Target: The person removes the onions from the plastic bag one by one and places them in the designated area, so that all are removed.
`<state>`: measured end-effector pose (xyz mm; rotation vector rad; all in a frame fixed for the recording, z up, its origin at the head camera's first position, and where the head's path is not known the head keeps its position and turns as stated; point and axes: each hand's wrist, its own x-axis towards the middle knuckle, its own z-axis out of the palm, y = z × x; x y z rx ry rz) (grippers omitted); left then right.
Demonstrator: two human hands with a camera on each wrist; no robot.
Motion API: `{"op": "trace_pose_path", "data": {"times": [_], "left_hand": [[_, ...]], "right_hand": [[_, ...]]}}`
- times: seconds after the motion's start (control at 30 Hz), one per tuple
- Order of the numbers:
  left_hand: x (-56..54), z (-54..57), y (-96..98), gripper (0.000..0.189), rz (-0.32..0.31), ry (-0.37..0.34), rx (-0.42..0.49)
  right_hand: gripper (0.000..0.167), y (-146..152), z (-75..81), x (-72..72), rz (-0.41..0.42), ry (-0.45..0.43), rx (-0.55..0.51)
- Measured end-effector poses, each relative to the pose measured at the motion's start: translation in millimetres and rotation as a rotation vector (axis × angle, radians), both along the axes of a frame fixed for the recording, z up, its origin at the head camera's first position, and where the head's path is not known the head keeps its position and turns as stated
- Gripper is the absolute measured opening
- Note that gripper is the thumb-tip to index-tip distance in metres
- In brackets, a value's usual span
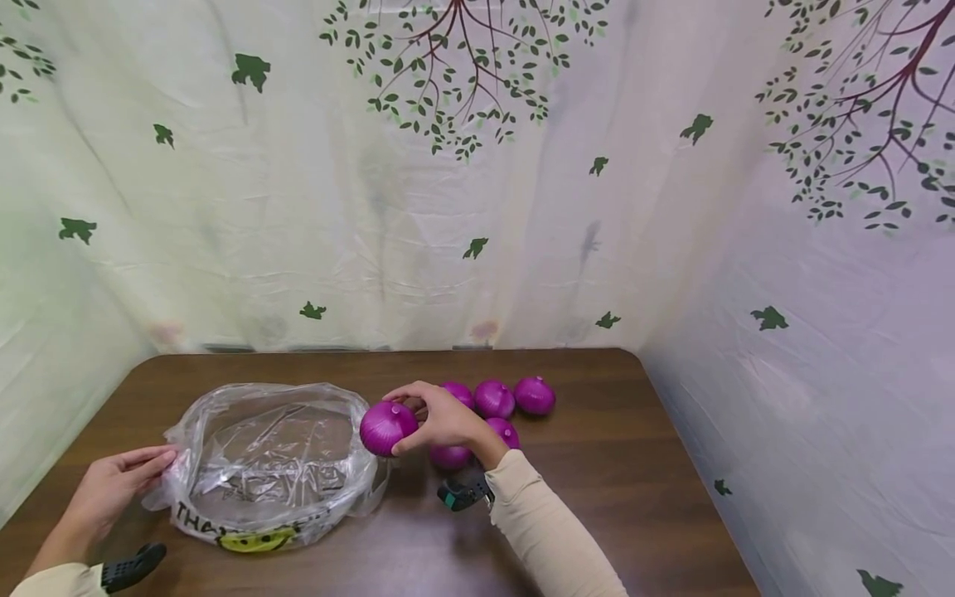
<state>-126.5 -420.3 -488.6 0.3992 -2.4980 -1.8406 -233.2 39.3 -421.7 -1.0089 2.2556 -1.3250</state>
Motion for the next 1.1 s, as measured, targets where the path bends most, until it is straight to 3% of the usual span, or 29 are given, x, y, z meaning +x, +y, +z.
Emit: {"op": "trace_pose_path", "data": {"times": [0.23, 0.43, 0.63, 1.1], "left_hand": [[-0.5, -0.5, -0.5, 0.014, 0.001, -0.013, -0.005], [-1.0, -1.6, -1.3, 0.007, 0.002, -0.028, -0.035], [-0.6, -2.2, -1.1, 0.013, 0.002, -0.049, -0.054], [-1.0, -1.0, 0.8, 0.009, 0.010, -0.005, -0.026]], "right_hand": [[0.067, 21, 1.8, -2.1, 0.005, 0.007, -0.026], [0.067, 41, 2.3, 0.2, -0.039, 0.018, -0.006], [0.065, 62, -0.5, -0.7, -0.057, 0.001, -0.032], [0.065, 111, -0.2, -5.5, -0.086, 0.027, -0.087]]}}
